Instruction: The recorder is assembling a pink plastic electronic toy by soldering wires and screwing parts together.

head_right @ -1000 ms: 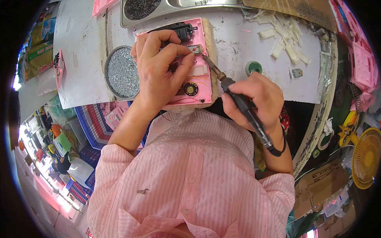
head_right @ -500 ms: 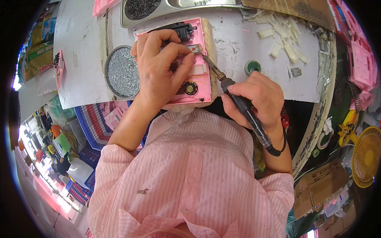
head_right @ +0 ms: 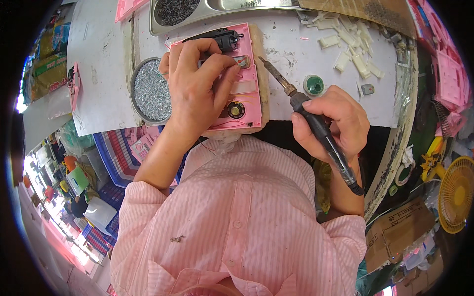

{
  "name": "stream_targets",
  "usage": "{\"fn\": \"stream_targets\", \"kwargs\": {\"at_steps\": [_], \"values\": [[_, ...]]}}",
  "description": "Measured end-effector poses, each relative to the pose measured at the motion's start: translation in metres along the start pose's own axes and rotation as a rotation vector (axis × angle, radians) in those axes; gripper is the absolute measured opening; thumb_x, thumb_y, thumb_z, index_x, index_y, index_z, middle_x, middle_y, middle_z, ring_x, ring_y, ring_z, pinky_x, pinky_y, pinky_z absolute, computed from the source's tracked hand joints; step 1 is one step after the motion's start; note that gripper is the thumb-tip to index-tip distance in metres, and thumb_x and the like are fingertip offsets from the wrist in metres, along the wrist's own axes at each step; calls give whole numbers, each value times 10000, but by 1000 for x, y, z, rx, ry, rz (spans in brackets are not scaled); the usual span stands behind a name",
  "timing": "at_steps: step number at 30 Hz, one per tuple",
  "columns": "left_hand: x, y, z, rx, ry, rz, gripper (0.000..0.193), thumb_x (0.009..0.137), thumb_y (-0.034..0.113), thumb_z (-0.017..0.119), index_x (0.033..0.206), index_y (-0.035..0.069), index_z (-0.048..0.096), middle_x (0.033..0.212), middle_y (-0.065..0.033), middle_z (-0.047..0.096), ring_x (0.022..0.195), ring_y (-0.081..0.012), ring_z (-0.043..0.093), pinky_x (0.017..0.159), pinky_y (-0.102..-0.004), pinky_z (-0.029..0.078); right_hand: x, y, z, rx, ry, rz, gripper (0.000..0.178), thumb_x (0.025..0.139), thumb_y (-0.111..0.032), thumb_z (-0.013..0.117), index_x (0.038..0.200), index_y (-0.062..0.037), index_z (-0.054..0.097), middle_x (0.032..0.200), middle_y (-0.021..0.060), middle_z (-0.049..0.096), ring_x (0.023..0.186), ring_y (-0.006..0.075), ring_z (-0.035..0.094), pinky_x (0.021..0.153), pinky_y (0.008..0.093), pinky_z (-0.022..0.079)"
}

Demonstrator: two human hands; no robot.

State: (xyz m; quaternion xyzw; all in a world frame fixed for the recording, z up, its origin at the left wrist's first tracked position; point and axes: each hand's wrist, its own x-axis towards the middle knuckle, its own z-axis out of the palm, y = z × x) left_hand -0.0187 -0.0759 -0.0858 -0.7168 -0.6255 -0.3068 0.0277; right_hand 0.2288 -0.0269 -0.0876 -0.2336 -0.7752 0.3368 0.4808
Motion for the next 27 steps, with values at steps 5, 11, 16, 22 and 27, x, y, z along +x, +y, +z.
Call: {"fn": "stream_targets", "kwargs": {"at_steps": [5,11,16,22,27], "values": [[3,3,-2,27,-20,-11,125,757,169,784,868,145,732,987,-28,591,925,-251,534,852,-415,329,3,4,-2,3,-27,12,299,739,-9,804,980,1,626,645,33,547,497,114,446,451,254,311],[6,5,2,10,-27,-35,83,759,188,743,773,146,673,958,-19,545,941,-268,510,847,-464,321,10,3,6,-6,-81,54,302,731,-11,808,972,-8,625,658,38,569,508,117,457,461,246,328],[8,6,0,35,-43,-22,125,741,187,766,850,144,721,952,-33,569,904,-253,520,838,-422,332,11,5,10,-12,-89,64,278,751,-16,794,972,-18,626,678,46,599,515,116,470,465,245,344],[6,4,2,21,-42,-30,93,752,201,750,791,152,681,959,-18,543,932,-260,503,857,-453,316,12,8,17,-23,-93,44,291,742,-21,799,973,-27,623,665,40,589,500,118,465,459,244,343],[8,6,1,37,-44,-30,123,738,178,768,845,142,719,948,-34,565,903,-255,519,841,-430,332,3,13,19,-13,-72,19,302,730,-18,803,970,-32,621,648,38,568,495,138,464,452,258,338]]}}
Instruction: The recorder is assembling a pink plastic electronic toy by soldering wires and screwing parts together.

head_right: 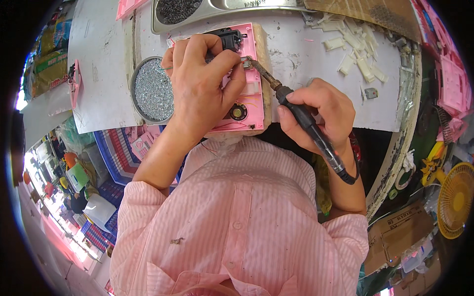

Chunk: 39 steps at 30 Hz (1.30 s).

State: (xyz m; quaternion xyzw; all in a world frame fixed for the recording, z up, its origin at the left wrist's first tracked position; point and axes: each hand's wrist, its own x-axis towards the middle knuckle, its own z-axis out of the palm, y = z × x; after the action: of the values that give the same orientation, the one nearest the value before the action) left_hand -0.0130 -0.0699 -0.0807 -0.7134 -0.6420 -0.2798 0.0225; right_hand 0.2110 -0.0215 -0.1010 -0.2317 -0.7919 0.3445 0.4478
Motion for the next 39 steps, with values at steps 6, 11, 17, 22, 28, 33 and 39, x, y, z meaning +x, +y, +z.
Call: {"fn": "stream_targets", "kwargs": {"at_steps": [6,11,17,22,28,33,39], "values": [[0,2,-1,9,3,-10,118,738,174,766,841,142,718,953,-34,565,907,-256,519,845,-437,336,-5,0,-4,-50,31,-106,320,730,-11,806,988,-26,617,643,33,542,495,163,462,446,287,328],[-1,1,1,8,16,-2,108,740,174,762,832,143,715,950,-34,565,910,-253,520,847,-442,336,-7,1,-6,-44,46,-106,328,737,-9,804,1005,-11,613,650,37,544,497,159,461,444,286,326],[-1,0,2,14,29,8,106,738,170,759,829,144,711,953,-31,570,910,-252,520,849,-436,335,-8,1,-7,-24,60,-87,333,731,8,801,1008,1,616,654,42,552,496,146,462,445,276,326],[2,1,-14,14,9,-21,179,779,254,782,878,129,704,952,-37,583,931,-260,551,869,-477,345,-5,-2,-15,-42,57,-54,328,723,23,797,997,9,617,641,48,555,503,144,485,457,263,343],[6,-33,-91,232,-495,45,165,853,233,749,884,87,679,857,-27,632,879,-244,625,814,-424,445,-2,-1,-26,-31,133,-68,314,738,49,787,1000,23,615,681,72,591,531,146,507,477,266,347],[17,-36,-66,-207,-170,22,107,832,62,764,925,49,714,919,-44,694,728,-172,655,598,-283,494,13,-9,-11,108,200,10,322,803,32,781,1075,35,610,772,90,632,614,125,551,533,244,392],[3,-14,-36,-858,-206,-663,102,896,45,753,960,-19,705,834,-21,711,721,-54,633,635,-201,499,42,-37,21,424,158,564,381,878,-9,750,1234,-2,615,902,43,691,759,57,601,683,199,480]]}}
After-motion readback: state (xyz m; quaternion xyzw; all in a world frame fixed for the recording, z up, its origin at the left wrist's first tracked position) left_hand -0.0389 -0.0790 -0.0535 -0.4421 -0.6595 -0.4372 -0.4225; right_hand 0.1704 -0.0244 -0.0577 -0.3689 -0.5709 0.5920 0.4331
